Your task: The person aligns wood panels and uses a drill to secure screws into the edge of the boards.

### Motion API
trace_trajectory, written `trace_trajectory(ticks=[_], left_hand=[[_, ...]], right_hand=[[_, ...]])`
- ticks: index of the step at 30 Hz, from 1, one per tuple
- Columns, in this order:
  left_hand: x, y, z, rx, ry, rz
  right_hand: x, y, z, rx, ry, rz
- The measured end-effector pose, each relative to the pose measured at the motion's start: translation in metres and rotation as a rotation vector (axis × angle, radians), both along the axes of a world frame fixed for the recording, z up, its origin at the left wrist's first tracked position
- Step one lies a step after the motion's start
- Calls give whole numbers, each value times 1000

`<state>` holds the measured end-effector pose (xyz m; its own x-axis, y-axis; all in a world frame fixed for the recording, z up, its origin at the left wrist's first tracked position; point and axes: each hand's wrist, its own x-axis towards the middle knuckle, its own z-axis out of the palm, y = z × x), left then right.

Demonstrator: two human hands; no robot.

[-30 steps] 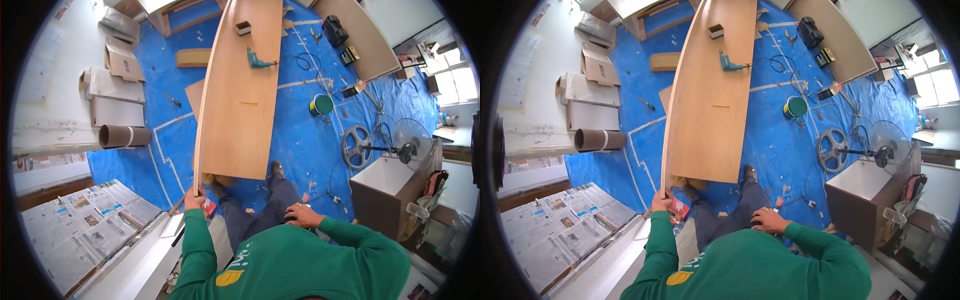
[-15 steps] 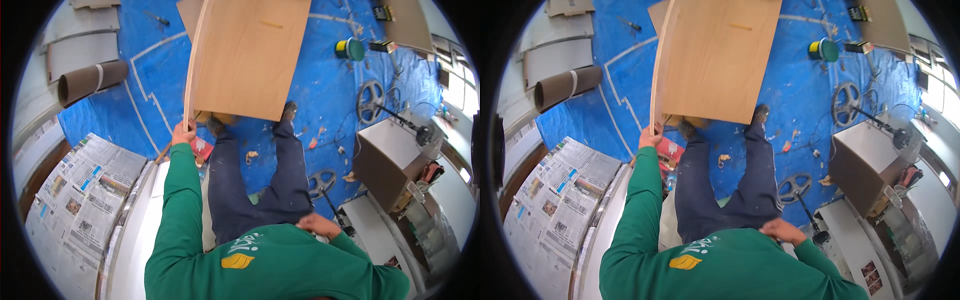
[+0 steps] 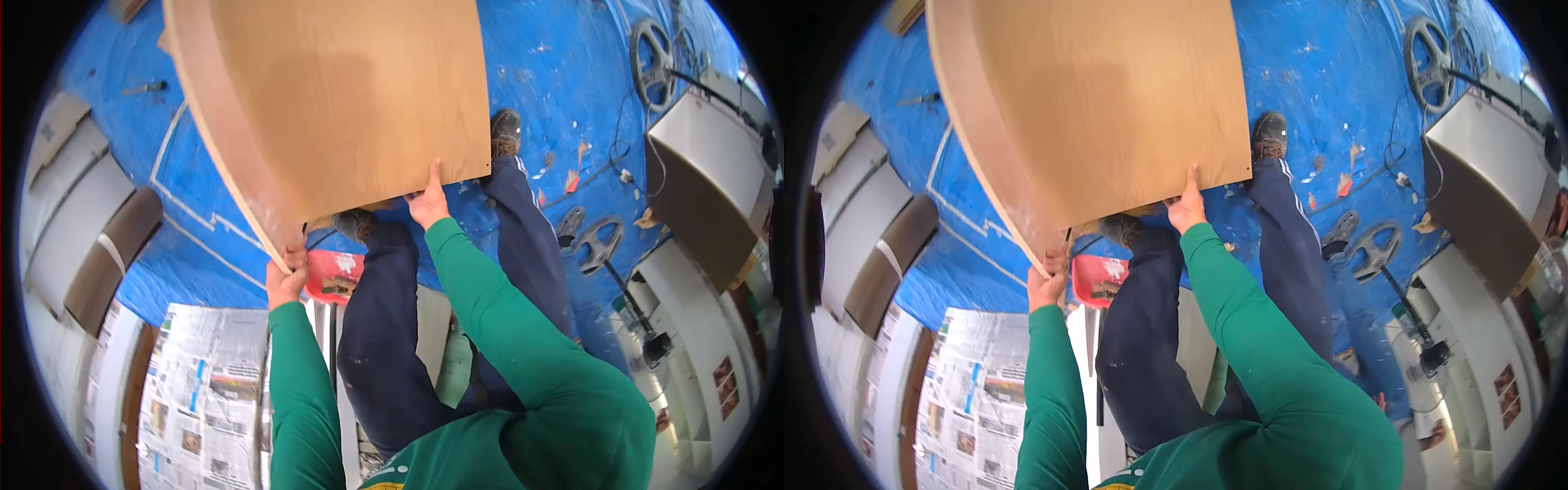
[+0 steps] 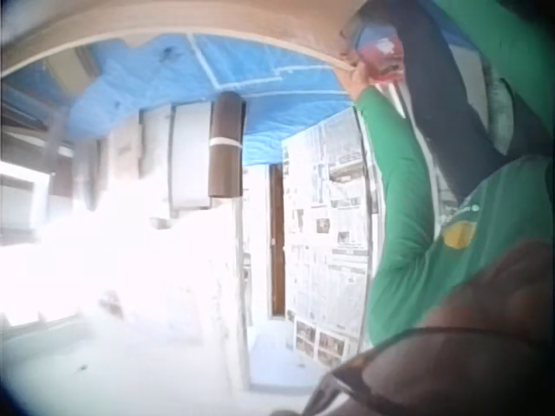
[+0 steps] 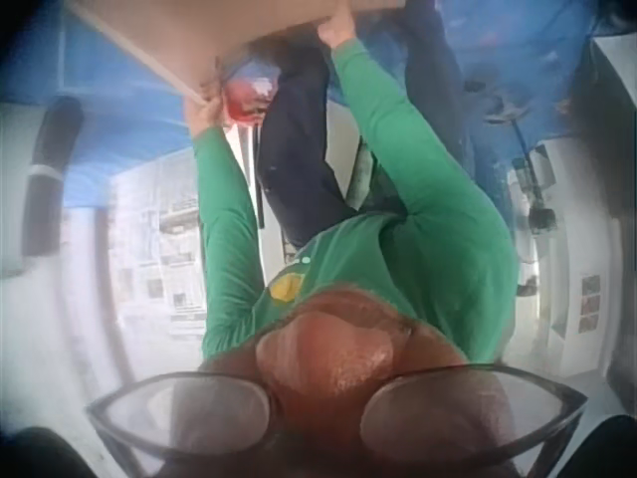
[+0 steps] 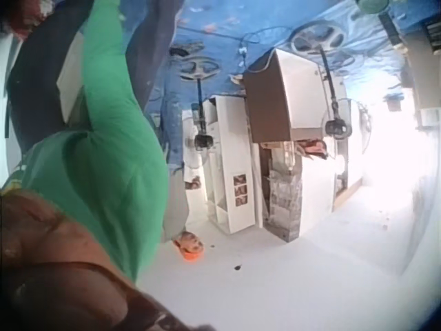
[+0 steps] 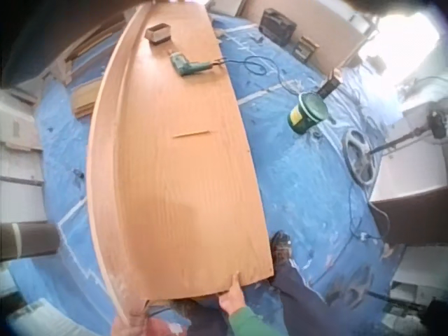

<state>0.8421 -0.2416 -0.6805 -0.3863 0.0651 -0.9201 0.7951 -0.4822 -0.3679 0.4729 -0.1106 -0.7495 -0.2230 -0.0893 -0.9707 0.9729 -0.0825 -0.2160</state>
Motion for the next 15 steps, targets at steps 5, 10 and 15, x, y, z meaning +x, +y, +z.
trace_trajectory(ticks=[5, 10, 15], left_hand=[[1, -7, 42, 76, -62, 92], [22, -20, 82, 99, -78, 107], [49, -25, 104, 67, -138, 135]], right_hand=[[3, -1, -10, -43, 75, -125], [-4, -6, 18, 59, 24, -175], [-34, 4, 30, 94, 92, -184]])
